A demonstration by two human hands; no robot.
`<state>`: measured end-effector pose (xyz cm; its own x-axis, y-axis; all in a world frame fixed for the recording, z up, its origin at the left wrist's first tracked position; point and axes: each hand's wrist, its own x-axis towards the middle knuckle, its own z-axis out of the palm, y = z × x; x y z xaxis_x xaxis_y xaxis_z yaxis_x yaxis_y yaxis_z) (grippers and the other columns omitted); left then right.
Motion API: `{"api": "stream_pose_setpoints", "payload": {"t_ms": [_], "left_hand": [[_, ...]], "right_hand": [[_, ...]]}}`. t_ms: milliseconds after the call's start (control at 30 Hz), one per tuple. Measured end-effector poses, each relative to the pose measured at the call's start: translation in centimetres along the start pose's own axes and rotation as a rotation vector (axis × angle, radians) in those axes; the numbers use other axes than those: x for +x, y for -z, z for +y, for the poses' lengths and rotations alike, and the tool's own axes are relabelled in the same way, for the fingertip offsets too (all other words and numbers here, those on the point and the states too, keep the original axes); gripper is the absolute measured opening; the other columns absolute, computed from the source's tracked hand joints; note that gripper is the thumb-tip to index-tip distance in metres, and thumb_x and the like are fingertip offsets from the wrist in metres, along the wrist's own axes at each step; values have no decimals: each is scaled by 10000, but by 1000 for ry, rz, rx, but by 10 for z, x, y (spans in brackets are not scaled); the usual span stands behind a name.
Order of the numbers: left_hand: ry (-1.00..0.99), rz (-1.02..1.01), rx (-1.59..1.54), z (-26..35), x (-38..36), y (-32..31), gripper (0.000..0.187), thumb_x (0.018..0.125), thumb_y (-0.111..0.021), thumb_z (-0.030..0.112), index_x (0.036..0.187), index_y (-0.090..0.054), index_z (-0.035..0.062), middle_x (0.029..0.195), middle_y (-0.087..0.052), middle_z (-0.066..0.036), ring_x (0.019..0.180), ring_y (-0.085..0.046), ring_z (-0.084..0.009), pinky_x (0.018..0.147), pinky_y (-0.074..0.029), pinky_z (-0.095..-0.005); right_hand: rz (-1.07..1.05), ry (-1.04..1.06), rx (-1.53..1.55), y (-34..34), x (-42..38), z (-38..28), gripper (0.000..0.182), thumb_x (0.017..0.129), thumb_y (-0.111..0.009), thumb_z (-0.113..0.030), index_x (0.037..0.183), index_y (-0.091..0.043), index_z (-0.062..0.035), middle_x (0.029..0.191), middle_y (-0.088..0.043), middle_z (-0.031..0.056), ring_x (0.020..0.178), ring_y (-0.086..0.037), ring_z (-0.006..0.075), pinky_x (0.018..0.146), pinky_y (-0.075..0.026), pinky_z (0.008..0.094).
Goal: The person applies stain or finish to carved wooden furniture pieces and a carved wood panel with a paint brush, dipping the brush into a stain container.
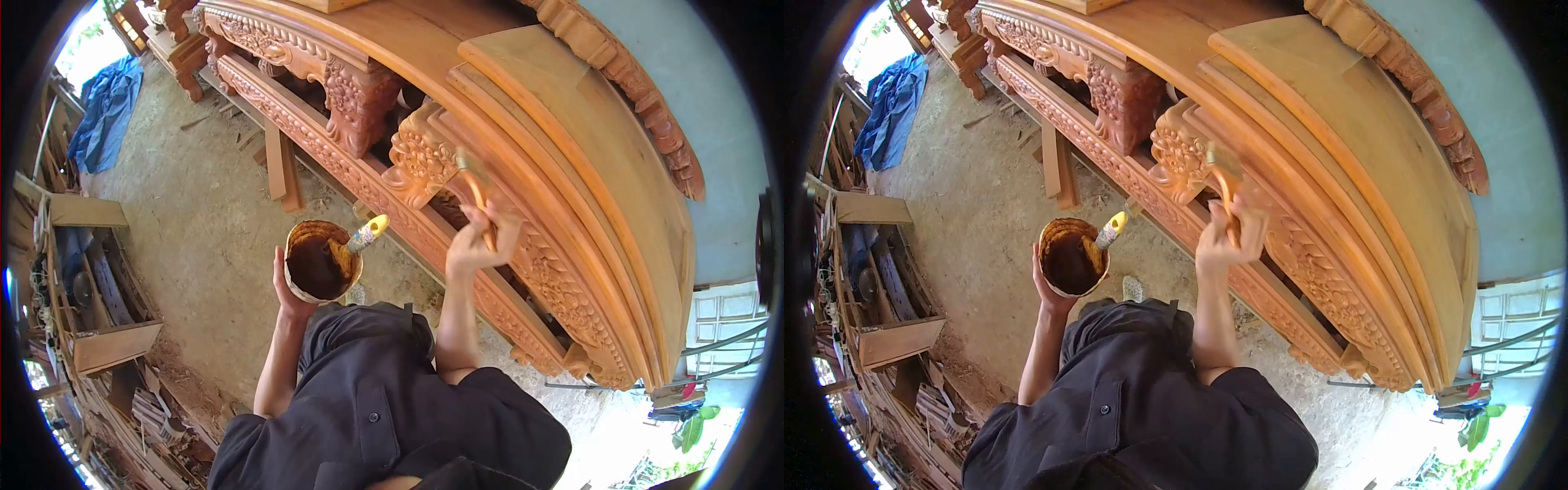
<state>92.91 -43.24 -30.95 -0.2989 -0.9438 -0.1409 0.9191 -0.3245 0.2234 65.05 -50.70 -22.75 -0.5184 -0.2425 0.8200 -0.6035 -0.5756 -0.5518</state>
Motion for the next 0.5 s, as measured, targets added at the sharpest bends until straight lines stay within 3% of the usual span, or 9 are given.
{"api": "stream_pose_setpoints", "payload": {"t_ms": [67, 133, 167, 267, 333, 400, 500], "left_hand": [[3, 13, 27, -1, 6, -1, 733, 985, -353, 626, 1421, -482, 50, 1413, -532, -164, 1279, -520, -336, 1107, -382, -518], [25, -35, -11, -5, 8, 0, 739, 987, -348, 626, 1422, -479, 43, 1411, -532, -168, 1279, -518, -338, 1107, -381, -518], [38, -30, -8, -7, 9, 0, 739, 987, -348, 626, 1422, -479, 43, 1411, -532, -168, 1279, -518, -338, 1107, -381, -518], [72, -27, -33, -9, 15, 0, 738, 987, -346, 624, 1421, -480, 43, 1409, -534, -167, 1282, -515, -339, 1108, -379, -518], [23, 25, 61, -8, 21, -2, 736, 988, -343, 624, 1420, -483, 45, 1410, -533, -166, 1282, -513, -344, 1109, -376, -519], [22, 37, 57, -7, 27, 2, 737, 987, -342, 625, 1419, -485, 45, 1414, -530, -164, 1284, -512, -344, 1111, -374, -519], [64, 4, 15, -3, 37, 0, 740, 986, -341, 628, 1421, -483, 47, 1421, -523, -163, 1288, -508, -347, 1114, -370, -522]], "right_hand": [[52, 56, -21, -1, 8, 1, 278, 850, -794, -197, 798, -585, -22, 773, -563, 69, 693, -609, 188, 567, -478, 309], [-251, 116, -431, -10, 7, 2, 281, 817, -824, -186, 764, -591, -38, 791, -564, 62, 658, -593, 174, 523, -453, 309], [-279, 233, -309, -24, 9, 4, 248, 844, -797, -155, 729, -606, -46, 785, -594, 61, 614, -538, 152, 483, -386, 310], [-436, 142, -166, -34, 19, -12, 210, 839, -797, -119, 752, -623, -41, 773, -595, 58, 583, -501, 162, 479, -376, 328], [-342, 151, -199, -26, 26, -23, 220, 864, -762, -74, 733, -590, -30, 744, -568, 59, 548, -467, 161, 469, -367, 328], [-107, 62, -345, -20, 23, -13, 248, 890, -722, -40, 716, -547, -23, 732, -535, 58, 542, -461, 157, 466, -359, 316], [-338, 89, -229, -44, 19, -5, 256, 904, -687, -9, 706, -525, -20, 743, -522, 61, 560, -455, 141, 457, -319, 320]]}}
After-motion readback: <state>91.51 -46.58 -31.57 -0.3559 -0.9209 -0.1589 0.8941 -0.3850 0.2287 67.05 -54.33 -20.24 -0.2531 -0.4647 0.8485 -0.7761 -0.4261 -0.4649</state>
